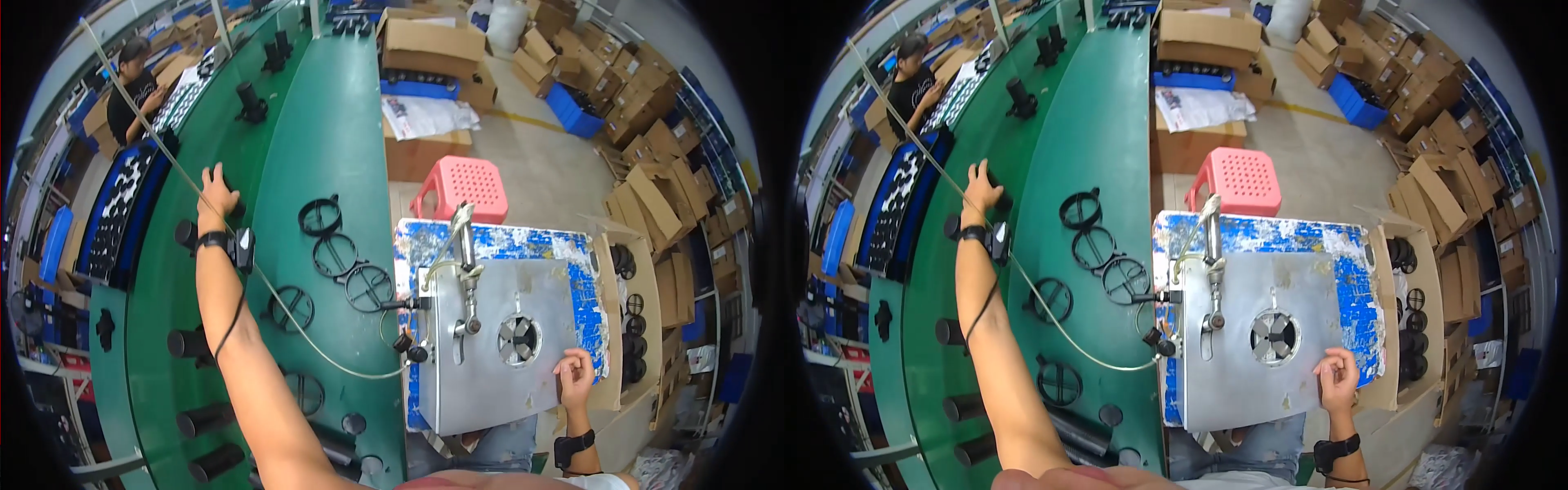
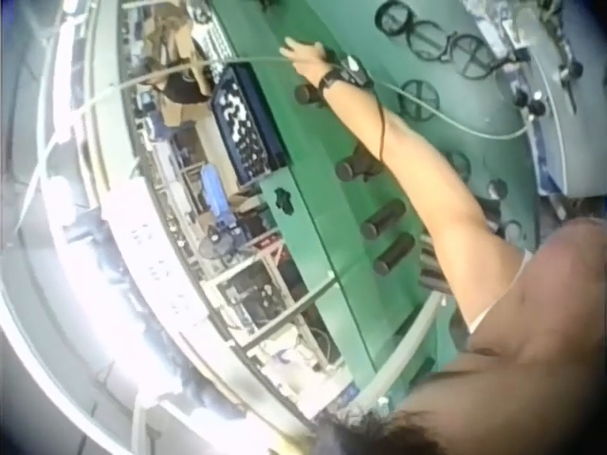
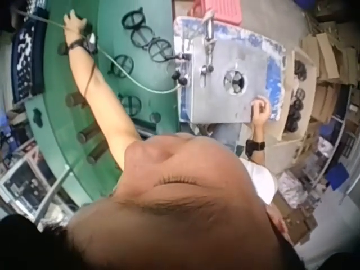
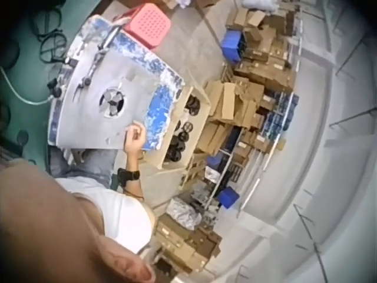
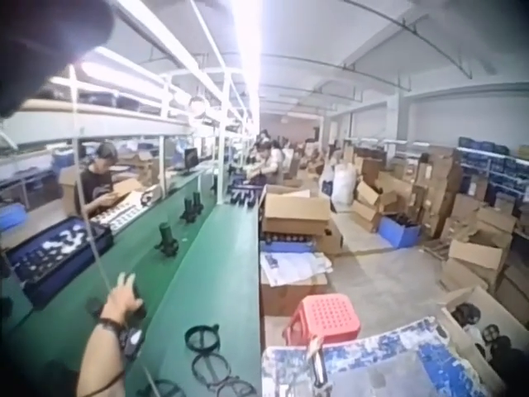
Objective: The person picks up a black cylinder, places it onto a machine, and presses it down before setting it aside. They then take a black plastic frame from a box, fit it onto the machine, and press it down.
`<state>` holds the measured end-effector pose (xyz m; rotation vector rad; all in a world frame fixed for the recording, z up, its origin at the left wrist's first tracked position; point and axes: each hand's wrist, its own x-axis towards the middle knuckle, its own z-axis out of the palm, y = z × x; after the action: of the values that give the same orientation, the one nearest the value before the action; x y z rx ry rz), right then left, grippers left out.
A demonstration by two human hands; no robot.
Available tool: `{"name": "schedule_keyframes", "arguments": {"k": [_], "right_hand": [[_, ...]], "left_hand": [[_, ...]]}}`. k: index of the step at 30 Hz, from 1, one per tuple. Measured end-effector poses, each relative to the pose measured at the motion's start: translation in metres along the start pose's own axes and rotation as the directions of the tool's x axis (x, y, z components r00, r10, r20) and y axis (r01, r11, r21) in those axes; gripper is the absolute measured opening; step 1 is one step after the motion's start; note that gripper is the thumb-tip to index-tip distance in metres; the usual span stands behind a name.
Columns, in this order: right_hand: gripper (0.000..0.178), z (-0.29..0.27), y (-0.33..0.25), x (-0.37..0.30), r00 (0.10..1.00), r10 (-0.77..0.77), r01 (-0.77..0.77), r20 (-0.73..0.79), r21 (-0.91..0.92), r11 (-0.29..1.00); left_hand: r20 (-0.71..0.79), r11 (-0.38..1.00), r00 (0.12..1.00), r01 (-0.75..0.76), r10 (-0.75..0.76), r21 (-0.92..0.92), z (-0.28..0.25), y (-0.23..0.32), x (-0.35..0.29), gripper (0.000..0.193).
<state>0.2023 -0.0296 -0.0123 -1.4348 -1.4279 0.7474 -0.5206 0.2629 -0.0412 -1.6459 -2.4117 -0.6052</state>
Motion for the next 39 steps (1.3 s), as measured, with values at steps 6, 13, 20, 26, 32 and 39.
{"name": "schedule_keyframes", "arguments": {"k": [6, 13, 20, 26, 32, 39], "right_hand": [[0.024, -0.005, 0.009, 0.001, 0.996, 0.048, -0.043, 0.078, -0.07, 0.997], [0.031, -0.006, 0.002, 0.01, 0.99, 0.033, -0.043, 0.136, 0.071, 0.997], [0.032, -0.004, 0.009, 0.012, 0.977, 0.03, -0.078, 0.209, 0.228, 0.971], [0.027, -0.007, 0.01, 0.011, 0.961, -0.067, 0.018, 0.267, 0.185, 0.983], [0.026, -0.011, 0.009, 0.009, 0.964, -0.062, 0.02, 0.257, 0.164, 0.986], [0.026, 0.001, 0.001, 0.008, 0.964, -0.129, 0.105, 0.231, 0.114, 0.988]], "left_hand": [[-0.001, 0.993, 1.0, -0.002, 0.002, 0.122, -0.033, 0.021, -0.044, 0.035], [0.086, 0.974, 0.995, 0.064, -0.046, -0.216, -0.197, 0.041, -0.162, 0.034], [0.144, 0.99, 0.987, 0.086, -0.07, -0.108, -0.303, 0.074, -0.386, 0.031], [0.287, 0.886, 0.901, 0.398, -0.326, -0.24, -0.313, 0.069, -0.487, 0.03], [0.404, 0.855, 0.907, 0.3, -0.118, -0.423, -0.276, 0.082, -0.467, 0.033], [0.436, 0.821, 0.884, 0.372, -0.17, -0.434, -0.207, 0.034, -0.478, 0.036]]}}
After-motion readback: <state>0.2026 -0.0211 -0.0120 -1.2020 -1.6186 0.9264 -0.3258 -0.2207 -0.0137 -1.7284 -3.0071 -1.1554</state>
